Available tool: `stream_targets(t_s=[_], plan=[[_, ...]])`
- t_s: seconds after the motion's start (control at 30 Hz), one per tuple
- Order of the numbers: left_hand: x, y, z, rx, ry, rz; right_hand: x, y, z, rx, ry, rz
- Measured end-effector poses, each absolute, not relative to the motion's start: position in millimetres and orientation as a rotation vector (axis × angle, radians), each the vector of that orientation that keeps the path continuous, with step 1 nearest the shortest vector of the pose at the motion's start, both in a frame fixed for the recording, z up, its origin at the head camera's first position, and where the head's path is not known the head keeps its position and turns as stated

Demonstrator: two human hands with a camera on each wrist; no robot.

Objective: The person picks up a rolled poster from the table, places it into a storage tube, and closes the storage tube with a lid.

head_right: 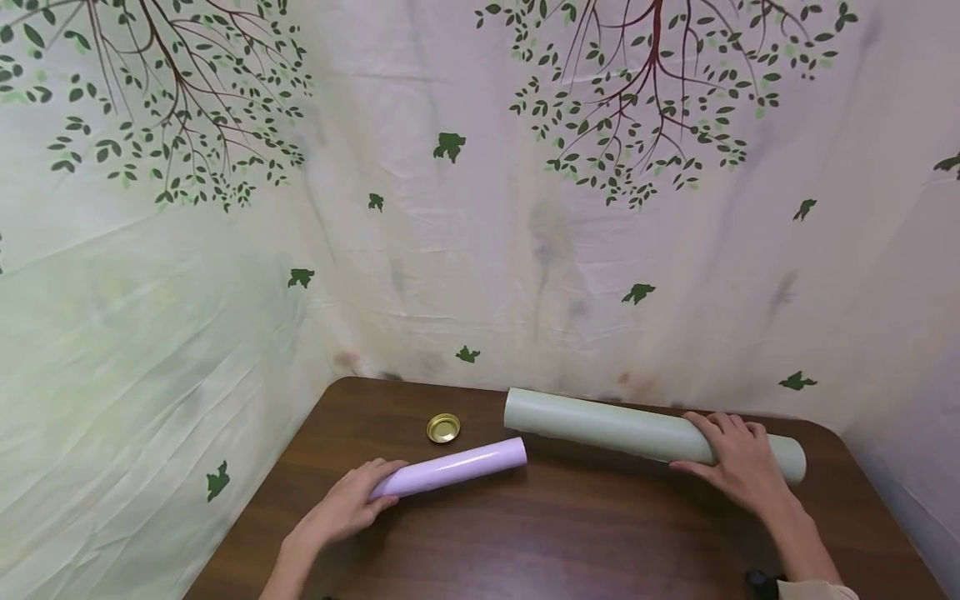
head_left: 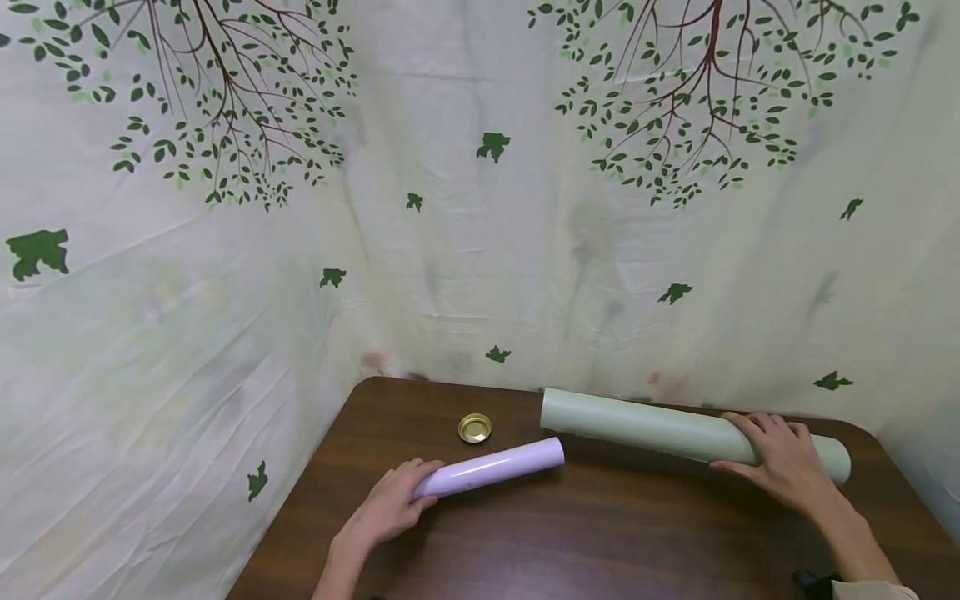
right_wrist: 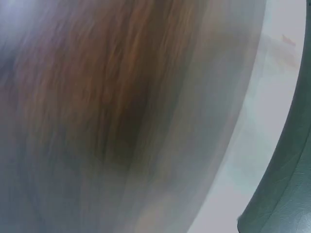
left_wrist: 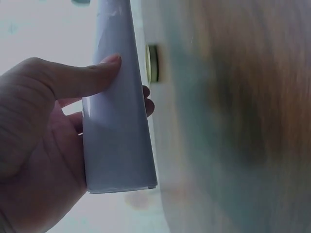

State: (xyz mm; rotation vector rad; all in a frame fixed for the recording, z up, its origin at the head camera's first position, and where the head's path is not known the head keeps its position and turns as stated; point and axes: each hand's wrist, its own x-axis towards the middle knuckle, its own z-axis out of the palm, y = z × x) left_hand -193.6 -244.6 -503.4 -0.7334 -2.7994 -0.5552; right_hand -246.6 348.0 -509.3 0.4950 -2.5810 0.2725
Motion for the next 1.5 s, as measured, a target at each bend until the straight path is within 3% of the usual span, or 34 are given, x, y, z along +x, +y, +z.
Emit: stream_targets(t_s=[0.4,1.5], plan=[[-201,-278,-492,-0.535,-2.847,-0.634,-233,365,-502,0.485,-2.543,0.23],[-218,-265,-479,-0.781,-2.642,-0.585,-230,335,-496,0.68,-2.43,0.239]])
